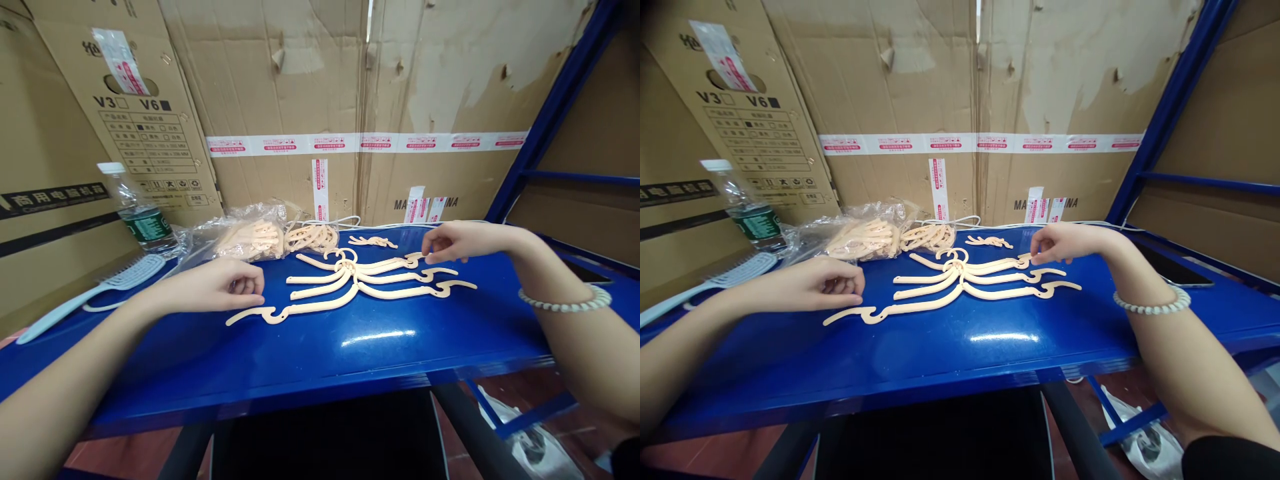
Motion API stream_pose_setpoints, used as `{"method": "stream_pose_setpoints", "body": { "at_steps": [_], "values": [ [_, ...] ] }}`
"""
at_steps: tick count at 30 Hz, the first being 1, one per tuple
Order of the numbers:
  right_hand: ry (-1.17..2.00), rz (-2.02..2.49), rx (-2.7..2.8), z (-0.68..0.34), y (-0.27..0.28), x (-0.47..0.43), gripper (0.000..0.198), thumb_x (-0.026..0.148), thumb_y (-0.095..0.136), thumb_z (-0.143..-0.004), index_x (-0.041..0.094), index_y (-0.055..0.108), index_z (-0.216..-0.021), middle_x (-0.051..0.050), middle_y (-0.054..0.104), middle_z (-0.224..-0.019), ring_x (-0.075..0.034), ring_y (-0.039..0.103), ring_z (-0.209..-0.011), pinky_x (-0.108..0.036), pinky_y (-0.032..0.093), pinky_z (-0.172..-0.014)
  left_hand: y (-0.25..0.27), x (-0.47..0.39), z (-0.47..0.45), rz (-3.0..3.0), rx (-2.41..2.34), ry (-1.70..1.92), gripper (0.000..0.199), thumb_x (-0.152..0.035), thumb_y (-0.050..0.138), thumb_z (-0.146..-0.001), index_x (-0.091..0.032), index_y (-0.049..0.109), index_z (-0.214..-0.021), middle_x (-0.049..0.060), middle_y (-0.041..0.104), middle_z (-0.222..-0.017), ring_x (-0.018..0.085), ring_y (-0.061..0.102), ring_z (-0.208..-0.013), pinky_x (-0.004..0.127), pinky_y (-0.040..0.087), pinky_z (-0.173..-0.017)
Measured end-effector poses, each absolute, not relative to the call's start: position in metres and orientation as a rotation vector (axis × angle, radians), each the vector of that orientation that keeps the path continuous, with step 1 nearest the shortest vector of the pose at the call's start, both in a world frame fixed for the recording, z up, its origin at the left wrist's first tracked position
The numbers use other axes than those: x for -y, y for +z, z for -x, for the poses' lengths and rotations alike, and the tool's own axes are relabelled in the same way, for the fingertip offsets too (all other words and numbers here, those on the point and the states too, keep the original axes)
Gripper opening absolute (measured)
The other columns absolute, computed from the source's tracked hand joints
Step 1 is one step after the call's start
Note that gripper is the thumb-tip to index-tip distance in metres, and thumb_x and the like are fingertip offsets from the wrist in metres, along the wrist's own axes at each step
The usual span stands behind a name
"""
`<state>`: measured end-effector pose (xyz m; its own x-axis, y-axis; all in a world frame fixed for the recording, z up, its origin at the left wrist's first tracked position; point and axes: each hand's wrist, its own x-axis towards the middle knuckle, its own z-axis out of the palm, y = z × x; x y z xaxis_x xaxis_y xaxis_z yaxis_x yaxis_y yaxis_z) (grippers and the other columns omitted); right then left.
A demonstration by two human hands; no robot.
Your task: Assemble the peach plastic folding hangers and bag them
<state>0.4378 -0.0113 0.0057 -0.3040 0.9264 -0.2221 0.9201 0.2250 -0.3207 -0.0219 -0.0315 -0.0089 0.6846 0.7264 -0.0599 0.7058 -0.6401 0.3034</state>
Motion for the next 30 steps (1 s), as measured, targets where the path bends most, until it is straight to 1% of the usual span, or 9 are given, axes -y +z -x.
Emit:
{"method": "stream_pose_setpoints", "body": {
  "at_steps": [4,8,10,12,14,17,19,23,30],
  "values": [
    [0.495,1.655,2.415,-0.430,0.005,-0.007,0.040,0.054,0.064,-0.076,0.016,0.066,-0.088,-0.006,0.065,-0.070,-0.017,0.061,-0.061,-0.027,0.050,-0.051,-0.014,0.034,0.015,-2.729,-1.039,0.344,0.026,-0.040,0.056,-0.089,-0.017,0.063,-0.078,-0.001,0.058,-0.063,0.010,0.048,-0.054,0.019,0.038,-0.052],
    [0.502,1.641,2.410,-0.420,0.007,-0.034,0.030,0.043,0.064,-0.078,0.016,0.068,-0.090,-0.007,0.070,-0.078,-0.019,0.065,-0.065,-0.027,0.052,-0.051,-0.020,0.034,0.012,-2.786,-0.969,0.450,0.024,-0.035,0.053,-0.091,-0.017,0.062,-0.077,0.000,0.060,-0.065,0.010,0.051,-0.057,0.020,0.039,-0.055],
    [0.365,1.688,2.415,-0.418,0.006,-0.051,0.025,0.035,0.063,-0.079,0.015,0.068,-0.094,-0.008,0.072,-0.083,-0.019,0.067,-0.064,-0.027,0.052,-0.051,-0.022,0.033,0.011,-2.794,-0.944,0.496,0.023,-0.034,0.054,-0.091,-0.017,0.063,-0.077,-0.001,0.060,-0.065,0.010,0.051,-0.057,0.019,0.040,-0.055],
    [0.157,1.698,2.440,-0.417,0.000,-0.067,0.025,0.028,0.060,-0.080,0.014,0.069,-0.099,-0.010,0.074,-0.087,-0.020,0.068,-0.063,-0.029,0.053,-0.054,-0.024,0.034,0.010,-2.795,-0.928,0.533,0.022,-0.032,0.054,-0.091,-0.017,0.063,-0.078,0.000,0.060,-0.066,0.010,0.051,-0.057,0.019,0.040,-0.056],
    [0.030,1.654,2.493,-0.416,-0.010,-0.080,0.027,0.025,0.060,-0.081,0.013,0.070,-0.102,-0.011,0.075,-0.093,-0.022,0.070,-0.071,-0.030,0.055,-0.062,-0.026,0.035,0.008,-2.789,-0.920,0.549,0.022,-0.031,0.054,-0.091,-0.016,0.063,-0.078,0.000,0.061,-0.067,0.009,0.051,-0.057,0.019,0.040,-0.056],
    [-0.033,1.567,2.548,-0.414,-0.029,-0.089,0.031,0.023,0.061,-0.081,0.014,0.069,-0.109,-0.011,0.073,-0.106,-0.025,0.070,-0.090,-0.032,0.055,-0.078,-0.029,0.036,0.005,-2.769,-0.924,0.546,0.021,-0.030,0.054,-0.091,-0.016,0.063,-0.077,0.000,0.061,-0.066,0.009,0.051,-0.056,0.019,0.040,-0.055],
    [-0.073,1.515,2.567,-0.413,-0.039,-0.090,0.033,0.021,0.057,-0.083,0.015,0.068,-0.114,-0.011,0.072,-0.112,-0.026,0.069,-0.096,-0.034,0.053,-0.084,-0.031,0.037,0.003,-2.756,-0.927,0.554,0.021,-0.030,0.054,-0.090,-0.016,0.063,-0.077,-0.001,0.060,-0.065,0.009,0.051,-0.056,0.019,0.040,-0.055],
    [-0.139,1.408,2.614,-0.411,-0.050,-0.088,0.032,0.017,0.049,-0.088,0.017,0.069,-0.113,-0.010,0.072,-0.112,-0.025,0.068,-0.100,-0.034,0.051,-0.087,-0.034,0.038,-0.001,-2.746,-0.924,0.572,0.019,-0.027,0.055,-0.089,-0.016,0.062,-0.076,-0.002,0.059,-0.062,0.008,0.051,-0.055,0.018,0.040,-0.055],
    [-0.251,1.371,2.614,-0.409,-0.053,-0.087,0.025,0.015,0.052,-0.085,0.017,0.074,-0.097,-0.011,0.074,-0.100,-0.025,0.068,-0.090,-0.033,0.050,-0.080,-0.036,0.041,-0.005,-2.753,-0.914,0.612,0.019,-0.027,0.054,-0.089,-0.016,0.063,-0.076,-0.001,0.061,-0.064,0.009,0.052,-0.055,0.018,0.041,-0.055]
  ]
}}
